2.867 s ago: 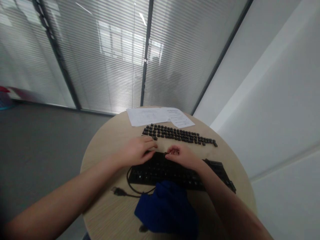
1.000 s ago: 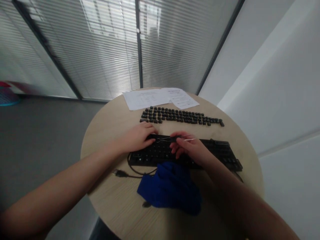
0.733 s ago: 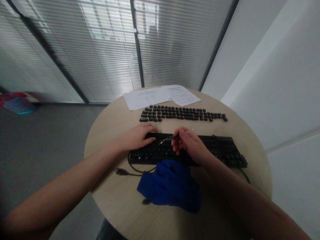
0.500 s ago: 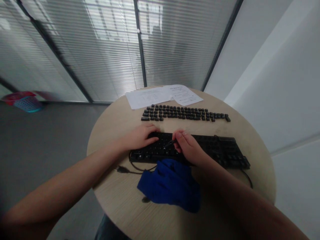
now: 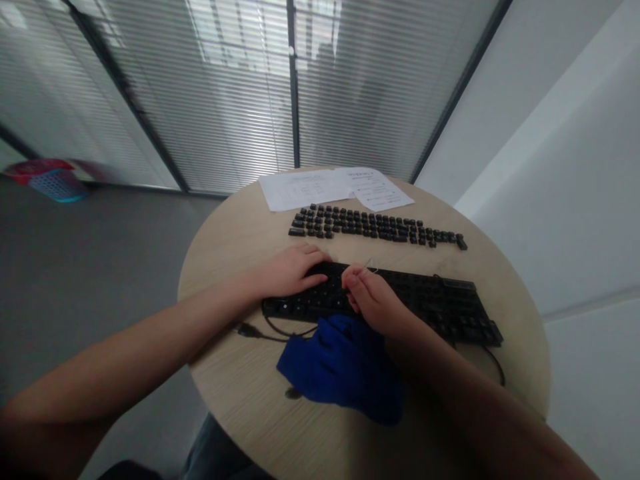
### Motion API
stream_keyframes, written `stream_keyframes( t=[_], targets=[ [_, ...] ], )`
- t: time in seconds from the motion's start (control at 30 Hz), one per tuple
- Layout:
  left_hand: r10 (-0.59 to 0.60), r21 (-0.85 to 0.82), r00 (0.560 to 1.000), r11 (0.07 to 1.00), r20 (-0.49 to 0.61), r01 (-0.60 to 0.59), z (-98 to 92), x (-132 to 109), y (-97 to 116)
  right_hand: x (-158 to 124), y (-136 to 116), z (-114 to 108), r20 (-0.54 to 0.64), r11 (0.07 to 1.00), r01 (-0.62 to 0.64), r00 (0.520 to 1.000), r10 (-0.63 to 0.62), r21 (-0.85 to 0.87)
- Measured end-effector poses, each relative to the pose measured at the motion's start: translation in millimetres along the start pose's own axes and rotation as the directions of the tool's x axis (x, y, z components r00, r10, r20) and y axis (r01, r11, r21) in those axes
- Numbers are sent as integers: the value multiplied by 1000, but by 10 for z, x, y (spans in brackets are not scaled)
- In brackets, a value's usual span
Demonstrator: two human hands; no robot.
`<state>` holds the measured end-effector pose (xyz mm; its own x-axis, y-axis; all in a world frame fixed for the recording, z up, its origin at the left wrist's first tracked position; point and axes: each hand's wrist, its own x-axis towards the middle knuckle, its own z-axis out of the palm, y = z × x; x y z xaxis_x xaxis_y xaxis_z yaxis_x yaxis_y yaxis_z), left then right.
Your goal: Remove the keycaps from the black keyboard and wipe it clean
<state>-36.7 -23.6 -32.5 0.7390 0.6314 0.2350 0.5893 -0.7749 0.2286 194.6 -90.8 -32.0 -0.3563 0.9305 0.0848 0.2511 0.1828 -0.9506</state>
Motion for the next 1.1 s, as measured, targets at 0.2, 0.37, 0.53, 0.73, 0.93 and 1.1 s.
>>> stream_keyframes(
  t=[0.2, 0.37, 0.53, 0.73, 0.93, 1.1],
  targets=[
    [-6, -5, 1000, 1000, 11, 6, 4, 11, 3, -1, -33, 0, 47, 1000, -3, 999, 4, -22],
    [-11, 8, 1000, 1000, 10, 11, 7, 21, 4, 7, 5, -9, 110, 992, 22, 994, -8, -127],
    [-15, 11, 1000, 1000, 19, 14, -15, 20, 22, -7, 38, -18, 126, 961, 125, 987, -96, -246],
    [-14, 19, 1000, 1000, 15, 14, -2, 18, 18, 8, -6, 16, 184, 915, 242, 964, -191, -321],
    [-11, 8, 1000, 1000, 6, 11, 18, 16, -4, -16, 88, 46, 74, 970, 154, 987, -143, -189],
    [-3, 5, 1000, 1000, -13, 3, 10, 12, -5, -51, 115, 76, 22, 991, 106, 994, -105, -78]
  ],
)
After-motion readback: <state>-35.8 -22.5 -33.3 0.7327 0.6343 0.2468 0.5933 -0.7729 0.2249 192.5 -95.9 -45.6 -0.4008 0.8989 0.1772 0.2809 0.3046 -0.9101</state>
